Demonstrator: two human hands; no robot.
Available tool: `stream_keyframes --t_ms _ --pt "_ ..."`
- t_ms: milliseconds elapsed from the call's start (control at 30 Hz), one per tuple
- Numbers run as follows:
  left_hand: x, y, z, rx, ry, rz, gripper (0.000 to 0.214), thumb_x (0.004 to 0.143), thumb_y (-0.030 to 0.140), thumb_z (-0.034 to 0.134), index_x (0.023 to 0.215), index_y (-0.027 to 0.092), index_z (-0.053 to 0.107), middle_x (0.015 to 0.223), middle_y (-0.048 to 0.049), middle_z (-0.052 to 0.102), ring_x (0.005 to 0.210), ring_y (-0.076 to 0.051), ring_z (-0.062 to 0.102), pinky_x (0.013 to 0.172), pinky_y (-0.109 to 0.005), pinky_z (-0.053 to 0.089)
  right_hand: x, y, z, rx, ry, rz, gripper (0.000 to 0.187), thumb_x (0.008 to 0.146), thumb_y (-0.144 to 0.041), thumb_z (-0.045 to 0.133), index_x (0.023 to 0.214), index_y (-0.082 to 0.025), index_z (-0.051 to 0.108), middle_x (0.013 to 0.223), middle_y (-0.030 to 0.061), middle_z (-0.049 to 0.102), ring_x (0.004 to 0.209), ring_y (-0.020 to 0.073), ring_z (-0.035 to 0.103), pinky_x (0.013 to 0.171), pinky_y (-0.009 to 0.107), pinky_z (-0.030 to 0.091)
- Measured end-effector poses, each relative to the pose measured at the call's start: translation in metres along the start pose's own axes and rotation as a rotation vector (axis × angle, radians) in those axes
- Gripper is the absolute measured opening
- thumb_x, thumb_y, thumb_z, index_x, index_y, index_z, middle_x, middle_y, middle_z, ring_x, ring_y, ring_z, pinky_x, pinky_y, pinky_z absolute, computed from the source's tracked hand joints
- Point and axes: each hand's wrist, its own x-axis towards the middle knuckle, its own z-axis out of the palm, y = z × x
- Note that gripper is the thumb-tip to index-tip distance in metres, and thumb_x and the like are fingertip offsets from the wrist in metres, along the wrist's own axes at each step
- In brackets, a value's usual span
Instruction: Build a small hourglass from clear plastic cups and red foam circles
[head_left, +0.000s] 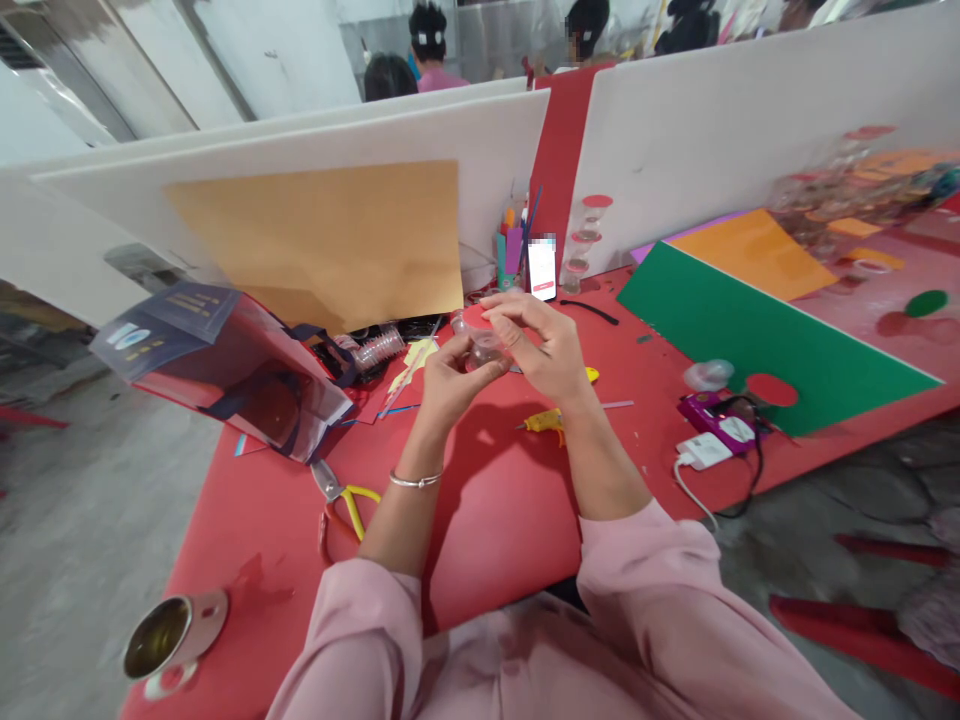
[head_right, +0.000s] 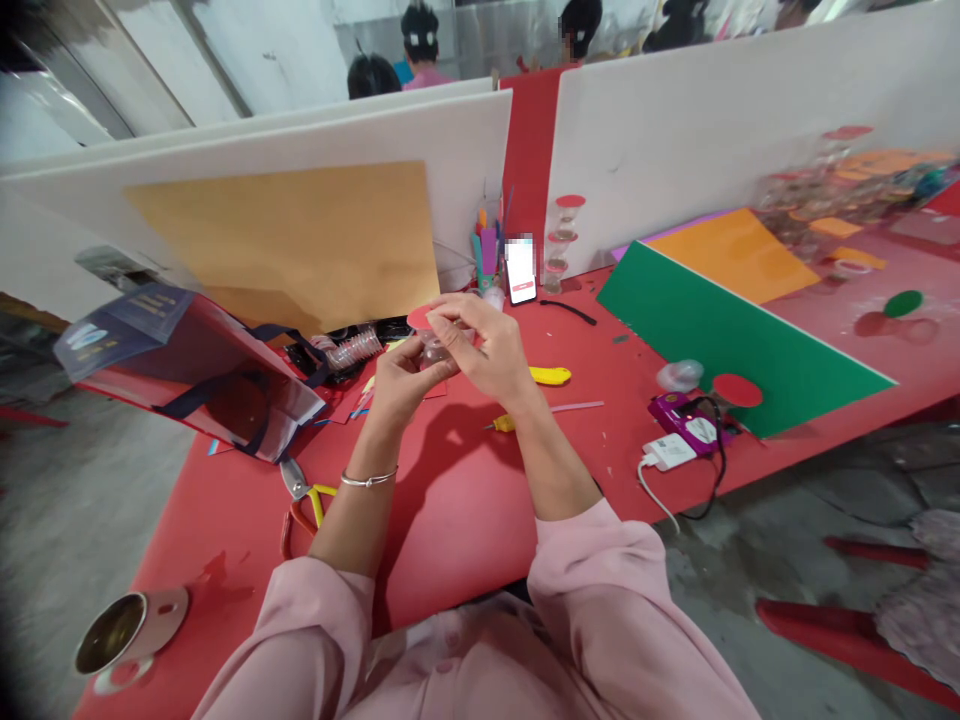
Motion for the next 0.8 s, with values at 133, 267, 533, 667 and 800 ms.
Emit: stream_keyframes --t_ms 133,267,533,667,800 --pt "0.0002 -0.0024 -0.0013 0.019 -0.001 0.004 0.033 0.074 0.036 0.092 0.099 0.018 0.08 0.086 -0.0016 0.071 0.076 -0.014 0.058 0.074 -0.028 0.049 -0.0001 0.0008 -0.0001 0.02 -0.002 -0.008 0.017 0.104 -0.04 0.063 0.104 -0.03 0.076 0.118 0.0043 0.079 0.115 0.0215 0.073 0.1 0.043 0.059" --pt "0.0004 -0.0034 -0.0016 0.017 -0.003 0.002 0.033 0.074 0.035 0.092 0.101 0.019 0.08 0.088 -0.0022 0.072 0.077 -0.014 0.059 0.076 -0.029 0.05 0.0 0.0003 0.0 0.005 -0.002 0.008 0.019 0.104 -0.044 0.062 0.103 -0.031 0.075 0.117 0.0033 0.079 0.115 0.0213 0.073 0.101 0.043 0.059" --pt "-0.0002 -0.0012 -0.0007 -0.002 -0.013 -0.003 0.033 0.075 0.033 0.091 0.103 0.02 0.08 0.089 -0.002 0.072 0.077 -0.014 0.059 0.076 -0.029 0.05 0.0001 0.0004 0.0008 -0.002 -0.004 0.004 0.021 0.105 -0.045 0.061 0.101 -0.03 0.074 0.116 0.0032 0.079 0.115 0.0209 0.073 0.102 0.042 0.059" --pt "0.0001 -0.0005 -0.0001 -0.014 -0.01 -0.013 0.034 0.074 0.035 0.092 0.102 0.019 0.08 0.089 -0.0027 0.073 0.077 -0.014 0.06 0.076 -0.03 0.051 0.0 0.0011 0.0011 0.005 -0.003 -0.002 0.02 0.105 -0.044 0.061 0.101 -0.03 0.074 0.116 0.0033 0.079 0.115 0.0213 0.073 0.102 0.043 0.059" --pt "0.0004 -0.0013 -0.0002 -0.003 -0.003 -0.016 0.036 0.073 0.036 0.092 0.101 0.019 0.08 0.09 -0.0034 0.074 0.079 -0.015 0.062 0.077 -0.03 0.052 -0.0003 0.0008 0.001 -0.005 -0.007 0.02 0.021 0.104 -0.047 0.061 0.101 -0.031 0.074 0.117 0.0034 0.079 0.116 0.0218 0.073 0.103 0.044 0.059"
